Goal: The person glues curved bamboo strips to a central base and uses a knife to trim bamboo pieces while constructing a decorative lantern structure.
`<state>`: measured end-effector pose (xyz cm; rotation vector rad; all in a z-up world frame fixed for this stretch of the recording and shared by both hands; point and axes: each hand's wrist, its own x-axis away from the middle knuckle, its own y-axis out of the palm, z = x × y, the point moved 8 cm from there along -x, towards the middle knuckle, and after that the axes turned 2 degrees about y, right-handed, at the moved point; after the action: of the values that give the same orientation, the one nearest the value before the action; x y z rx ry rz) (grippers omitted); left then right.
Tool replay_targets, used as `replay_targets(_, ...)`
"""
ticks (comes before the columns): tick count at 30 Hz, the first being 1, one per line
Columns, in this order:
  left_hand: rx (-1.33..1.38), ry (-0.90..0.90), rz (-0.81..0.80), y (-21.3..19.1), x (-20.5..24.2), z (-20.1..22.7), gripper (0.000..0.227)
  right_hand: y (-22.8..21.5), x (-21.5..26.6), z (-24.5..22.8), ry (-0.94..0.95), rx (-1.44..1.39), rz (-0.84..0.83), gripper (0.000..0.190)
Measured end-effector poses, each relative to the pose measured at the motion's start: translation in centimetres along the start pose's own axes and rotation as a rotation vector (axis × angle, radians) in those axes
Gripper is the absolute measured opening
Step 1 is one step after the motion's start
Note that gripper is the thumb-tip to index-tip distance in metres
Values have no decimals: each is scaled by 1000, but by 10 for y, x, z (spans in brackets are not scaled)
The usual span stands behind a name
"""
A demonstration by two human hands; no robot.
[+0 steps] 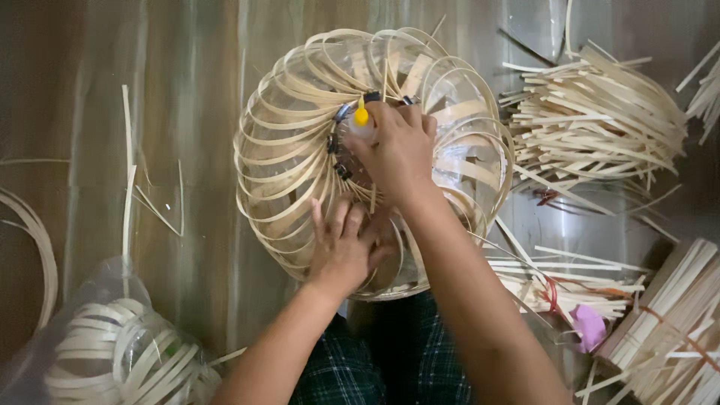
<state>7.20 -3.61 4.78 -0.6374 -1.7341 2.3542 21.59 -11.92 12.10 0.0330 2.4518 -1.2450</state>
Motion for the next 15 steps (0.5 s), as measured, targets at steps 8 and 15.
replay_targets(8, -28, 14, 16, 6, 1, 0, 64, -29, 7, 1, -71, -15, -39, 64)
replay_targets(15, -50, 52, 52, -2, -1, 3, 78, -151, 178, 126, 301, -421, 124, 29)
